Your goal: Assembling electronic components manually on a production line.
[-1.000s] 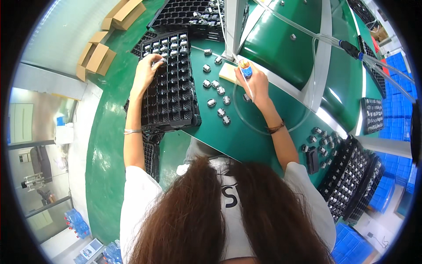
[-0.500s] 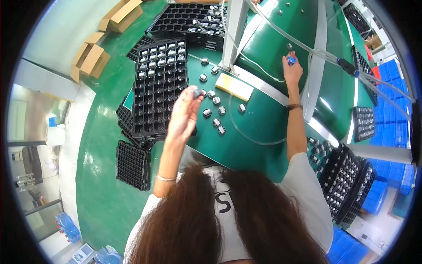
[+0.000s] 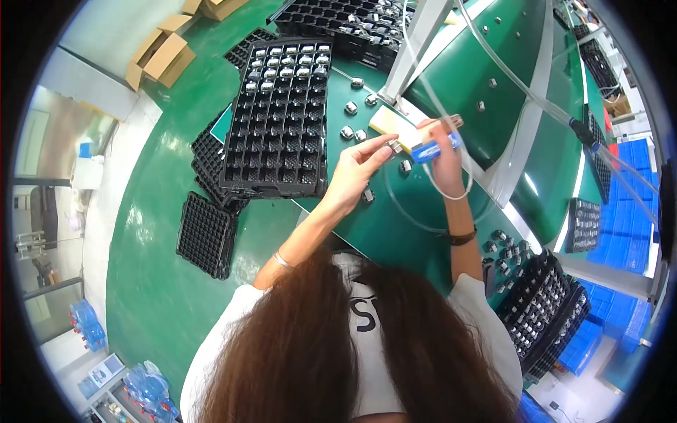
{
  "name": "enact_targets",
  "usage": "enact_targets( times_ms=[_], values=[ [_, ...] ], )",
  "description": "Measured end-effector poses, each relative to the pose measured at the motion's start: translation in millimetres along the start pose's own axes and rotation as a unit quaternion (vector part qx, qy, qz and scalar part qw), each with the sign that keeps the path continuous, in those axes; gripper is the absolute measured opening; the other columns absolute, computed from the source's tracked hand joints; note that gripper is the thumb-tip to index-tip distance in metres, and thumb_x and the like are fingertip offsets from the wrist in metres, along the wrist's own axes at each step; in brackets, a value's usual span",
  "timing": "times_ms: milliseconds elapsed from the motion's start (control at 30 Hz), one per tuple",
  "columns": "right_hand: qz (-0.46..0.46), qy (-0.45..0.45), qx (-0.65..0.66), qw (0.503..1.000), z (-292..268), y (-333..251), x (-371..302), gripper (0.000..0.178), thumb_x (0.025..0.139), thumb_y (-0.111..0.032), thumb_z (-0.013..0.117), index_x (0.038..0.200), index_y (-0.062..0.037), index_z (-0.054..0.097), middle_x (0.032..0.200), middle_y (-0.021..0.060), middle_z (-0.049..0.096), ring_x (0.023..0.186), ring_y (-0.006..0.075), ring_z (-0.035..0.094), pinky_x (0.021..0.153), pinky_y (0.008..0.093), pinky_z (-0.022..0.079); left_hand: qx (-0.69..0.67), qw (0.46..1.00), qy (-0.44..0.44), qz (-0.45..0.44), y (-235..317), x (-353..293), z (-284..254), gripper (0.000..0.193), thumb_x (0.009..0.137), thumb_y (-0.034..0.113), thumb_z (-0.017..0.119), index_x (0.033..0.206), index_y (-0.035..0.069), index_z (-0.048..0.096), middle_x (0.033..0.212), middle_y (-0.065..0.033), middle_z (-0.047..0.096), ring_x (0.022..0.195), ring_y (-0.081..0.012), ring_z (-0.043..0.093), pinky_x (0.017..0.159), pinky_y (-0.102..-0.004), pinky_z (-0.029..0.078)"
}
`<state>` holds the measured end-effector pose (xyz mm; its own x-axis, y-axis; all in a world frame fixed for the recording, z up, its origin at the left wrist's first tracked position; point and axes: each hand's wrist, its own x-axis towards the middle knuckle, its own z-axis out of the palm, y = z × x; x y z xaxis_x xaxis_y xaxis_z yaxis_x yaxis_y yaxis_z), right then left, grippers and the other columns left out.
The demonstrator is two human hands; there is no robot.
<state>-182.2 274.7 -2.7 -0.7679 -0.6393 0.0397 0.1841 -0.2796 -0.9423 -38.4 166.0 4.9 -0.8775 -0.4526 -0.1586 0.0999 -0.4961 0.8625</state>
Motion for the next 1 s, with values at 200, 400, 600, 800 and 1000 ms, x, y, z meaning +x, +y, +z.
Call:
enact_targets(
  times_ms=[200, 400, 600, 800, 1000],
  values=[
    [-0.006, -0.072, -0.006, 0.997, 22, -4, -21, 0.018, 0.089, -0.015, 0.052, 0.093, 0.0009, 0.059, 0.084, 0.0037, 0.060, 0.074, 0.0071, 0.055, 0.066, 0.0203, 0.044, 0.085, 0.996, -0.020, 0.037, 4, -7, 1, 0.032, 0.087, 0.012, 0.059, 0.117, 0.000, 0.058, 0.106, -0.0016, 0.057, 0.092, -0.0079, 0.052, 0.085, -0.0225, 0.040],
    [-0.005, -0.056, 0.007, 0.998, 24, -6, -27, 0.019, 0.088, -0.015, 0.052, 0.091, 0.0013, 0.060, 0.084, 0.0043, 0.061, 0.074, 0.0074, 0.055, 0.066, 0.0203, 0.044, 0.172, 0.982, -0.040, 0.066, 9, -9, -1, 0.031, 0.086, 0.010, 0.060, 0.114, -0.003, 0.059, 0.103, -0.0056, 0.057, 0.091, -0.0097, 0.053, 0.081, -0.0224, 0.043],
    [0.019, -0.079, -0.033, 0.996, 22, -11, -27, 0.016, 0.088, -0.013, 0.053, 0.091, 0.0012, 0.060, 0.083, 0.0031, 0.061, 0.073, 0.0071, 0.055, 0.065, 0.0200, 0.044, 0.168, 0.984, -0.044, 0.033, 7, -10, -3, 0.032, 0.084, 0.008, 0.063, 0.113, -0.004, 0.058, 0.100, -0.0059, 0.059, 0.090, -0.0103, 0.054, 0.081, -0.0217, 0.043],
    [-0.011, -0.073, -0.055, 0.996, 25, -5, -33, 0.014, 0.087, -0.011, 0.054, 0.091, 0.0012, 0.060, 0.083, 0.0029, 0.061, 0.075, 0.0066, 0.055, 0.066, 0.0197, 0.043, 0.125, 0.991, -0.035, 0.022, 5, -8, -1, 0.047, 0.081, 0.004, 0.065, 0.124, -0.001, 0.049, 0.101, -0.0080, 0.060, 0.092, -0.0107, 0.055, 0.083, -0.0228, 0.045],
    [-0.025, 0.014, -0.091, 0.995, 7, 18, -7, 0.018, 0.089, -0.016, 0.054, 0.094, -0.0002, 0.059, 0.086, 0.0039, 0.061, 0.076, 0.0096, 0.057, 0.067, 0.0227, 0.045, 0.097, 0.995, 0.006, 0.033, -5, -6, -11, 0.067, 0.080, 0.003, 0.065, 0.137, 0.004, 0.031, 0.117, -0.0135, 0.055, 0.099, -0.0153, 0.057, 0.085, -0.0264, 0.047]
  ],
)
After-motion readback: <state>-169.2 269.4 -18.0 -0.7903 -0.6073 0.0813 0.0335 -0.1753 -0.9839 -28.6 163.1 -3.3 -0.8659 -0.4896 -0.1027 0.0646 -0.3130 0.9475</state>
